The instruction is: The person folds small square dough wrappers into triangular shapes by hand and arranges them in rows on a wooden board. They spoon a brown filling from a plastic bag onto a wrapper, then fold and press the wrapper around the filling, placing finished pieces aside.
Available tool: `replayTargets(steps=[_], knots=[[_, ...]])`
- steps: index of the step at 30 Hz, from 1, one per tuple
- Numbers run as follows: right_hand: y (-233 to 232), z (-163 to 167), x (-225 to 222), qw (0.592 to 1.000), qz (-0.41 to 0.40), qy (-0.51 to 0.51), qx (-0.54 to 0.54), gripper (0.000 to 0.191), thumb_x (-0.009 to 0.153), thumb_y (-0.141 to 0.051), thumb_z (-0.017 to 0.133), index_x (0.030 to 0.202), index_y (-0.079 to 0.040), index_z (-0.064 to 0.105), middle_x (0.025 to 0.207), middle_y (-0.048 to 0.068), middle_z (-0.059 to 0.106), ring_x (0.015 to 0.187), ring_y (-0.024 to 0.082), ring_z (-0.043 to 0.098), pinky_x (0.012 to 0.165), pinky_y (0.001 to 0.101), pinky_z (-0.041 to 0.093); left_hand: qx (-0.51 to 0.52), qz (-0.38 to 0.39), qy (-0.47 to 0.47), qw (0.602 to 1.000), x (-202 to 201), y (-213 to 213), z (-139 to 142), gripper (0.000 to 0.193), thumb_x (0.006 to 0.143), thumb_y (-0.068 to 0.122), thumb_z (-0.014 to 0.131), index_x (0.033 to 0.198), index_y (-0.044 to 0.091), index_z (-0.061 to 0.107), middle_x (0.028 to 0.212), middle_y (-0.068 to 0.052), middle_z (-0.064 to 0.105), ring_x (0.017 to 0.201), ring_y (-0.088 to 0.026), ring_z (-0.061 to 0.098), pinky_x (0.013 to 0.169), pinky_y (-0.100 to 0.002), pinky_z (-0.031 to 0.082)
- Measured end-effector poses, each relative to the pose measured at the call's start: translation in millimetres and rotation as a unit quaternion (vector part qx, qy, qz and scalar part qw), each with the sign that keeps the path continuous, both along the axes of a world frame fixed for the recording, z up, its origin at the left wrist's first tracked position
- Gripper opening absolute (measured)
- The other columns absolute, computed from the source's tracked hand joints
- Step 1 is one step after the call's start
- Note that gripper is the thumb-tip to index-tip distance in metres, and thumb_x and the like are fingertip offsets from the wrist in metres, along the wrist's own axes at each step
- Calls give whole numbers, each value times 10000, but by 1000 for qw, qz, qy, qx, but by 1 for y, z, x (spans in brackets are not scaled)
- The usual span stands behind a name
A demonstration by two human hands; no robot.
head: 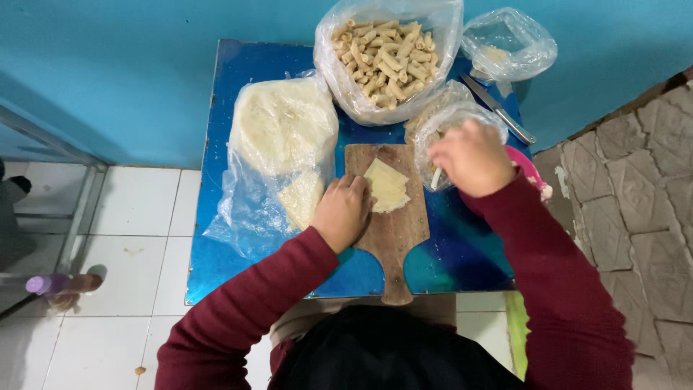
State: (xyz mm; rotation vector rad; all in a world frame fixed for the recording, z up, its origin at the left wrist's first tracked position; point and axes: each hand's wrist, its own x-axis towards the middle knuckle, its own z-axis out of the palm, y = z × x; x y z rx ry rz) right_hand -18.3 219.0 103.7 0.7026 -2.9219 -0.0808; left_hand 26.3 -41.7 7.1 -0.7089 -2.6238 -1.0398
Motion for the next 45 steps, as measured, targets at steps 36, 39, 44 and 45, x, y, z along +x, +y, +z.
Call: replayTargets(steps=[36, 39, 44, 45], knots=[[60, -24, 6, 910, -148, 46, -385, 117, 946, -105, 711, 1032, -44, 761, 898, 116, 768, 732, 181, 737, 679, 305, 553, 10, 17, -25, 999, 3, 10, 8, 210, 930, 208, 699, 962, 19, 612, 913, -182, 651, 873, -387, 636, 815, -470, 514], [67, -24, 7, 900, -141, 34, -412, 115, 985, -94, 692, 1042, -12, 749, 910, 113, 772, 791, 138, 746, 686, 279, 548, 10, 11, -26, 1000, 3, 11, 9, 217, 914, 207, 699, 958, 15, 607, 906, -176, 652, 873, -382, 640, 818, -467, 518], [83, -25, 17, 838, -174, -44, -515, 159, 1017, -99, 680, 1106, 22, 733, 948, 89, 775, 791, 101, 676, 689, 236, 499, 8, 17, -38, 999, 4, 11, 11, 231, 906, 221, 707, 965, 17, 615, 914, -183, 648, 868, -387, 639, 803, -467, 518], [83, -24, 21, 825, -182, -57, -532, 169, 1021, -99, 683, 1122, 25, 736, 961, 86, 776, 785, 99, 653, 677, 232, 477, 7, 19, -43, 999, 4, 11, 11, 236, 907, 228, 709, 964, 19, 616, 914, -182, 649, 867, -387, 641, 803, -468, 519]])
